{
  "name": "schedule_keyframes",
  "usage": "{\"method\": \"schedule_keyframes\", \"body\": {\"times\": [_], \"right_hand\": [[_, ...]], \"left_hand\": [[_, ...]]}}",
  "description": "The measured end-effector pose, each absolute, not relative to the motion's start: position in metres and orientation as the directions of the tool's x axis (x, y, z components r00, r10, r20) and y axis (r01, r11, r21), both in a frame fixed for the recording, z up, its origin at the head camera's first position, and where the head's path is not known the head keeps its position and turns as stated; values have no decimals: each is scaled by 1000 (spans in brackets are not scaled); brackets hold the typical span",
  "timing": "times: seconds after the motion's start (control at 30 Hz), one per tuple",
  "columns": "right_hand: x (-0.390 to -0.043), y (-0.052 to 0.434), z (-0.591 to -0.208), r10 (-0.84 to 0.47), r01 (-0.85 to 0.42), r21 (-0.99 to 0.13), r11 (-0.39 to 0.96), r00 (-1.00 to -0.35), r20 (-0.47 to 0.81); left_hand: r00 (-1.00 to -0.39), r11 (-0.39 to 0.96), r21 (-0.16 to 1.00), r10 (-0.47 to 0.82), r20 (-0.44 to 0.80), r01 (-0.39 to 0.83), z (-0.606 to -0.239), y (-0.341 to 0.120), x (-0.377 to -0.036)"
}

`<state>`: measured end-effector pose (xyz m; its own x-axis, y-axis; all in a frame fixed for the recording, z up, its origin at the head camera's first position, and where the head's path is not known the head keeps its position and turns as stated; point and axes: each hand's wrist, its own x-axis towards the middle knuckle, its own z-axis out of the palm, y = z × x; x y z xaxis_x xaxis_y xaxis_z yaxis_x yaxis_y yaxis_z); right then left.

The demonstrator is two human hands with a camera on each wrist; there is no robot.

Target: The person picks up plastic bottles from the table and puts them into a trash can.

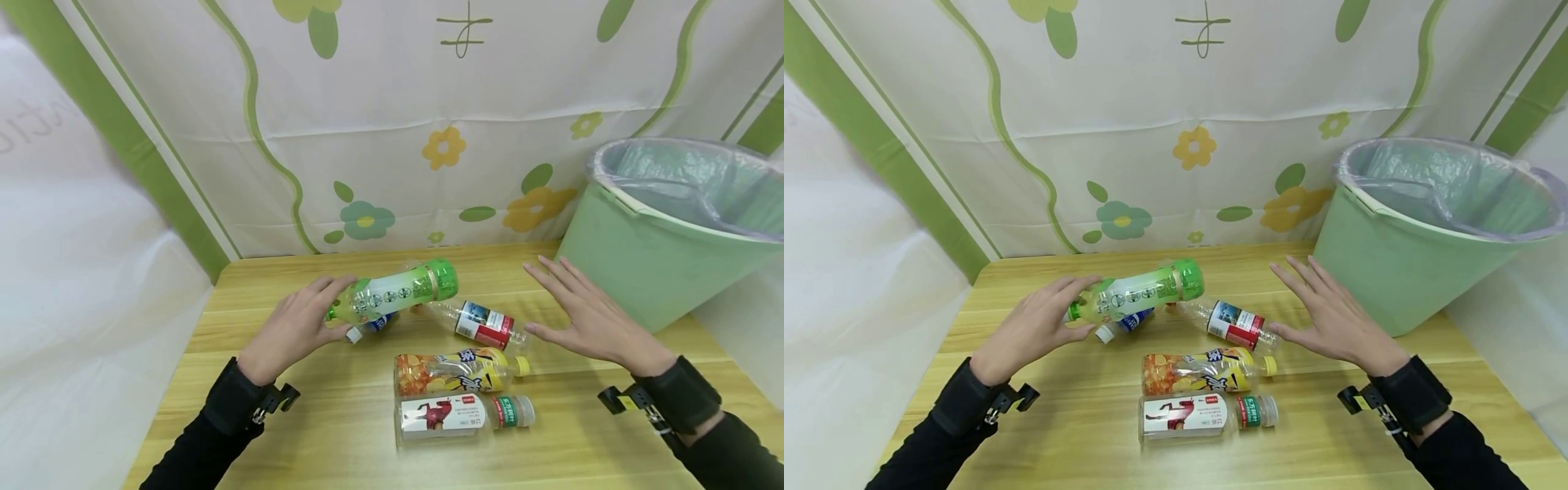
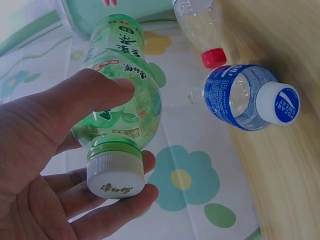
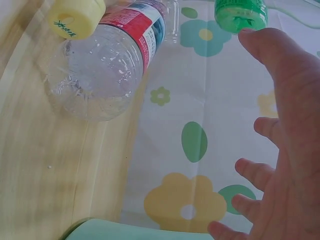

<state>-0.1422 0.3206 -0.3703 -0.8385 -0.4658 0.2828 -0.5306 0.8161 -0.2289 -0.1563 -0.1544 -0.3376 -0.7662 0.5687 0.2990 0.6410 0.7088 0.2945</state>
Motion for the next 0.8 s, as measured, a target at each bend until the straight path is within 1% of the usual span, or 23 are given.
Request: {"method": "schedule_keyframes", "body": {"times": [0.37,0.8], "right_hand": [[-144,317,-367,-491,-565,-211,797,-811,317],[-147,309,-364,-511,-593,-186,784,-785,350]], "left_hand": [[-775,705,321,571,272,632,-339,-147,-159],[-740,672,310,602,300,672,-345,-126,-165]]}}
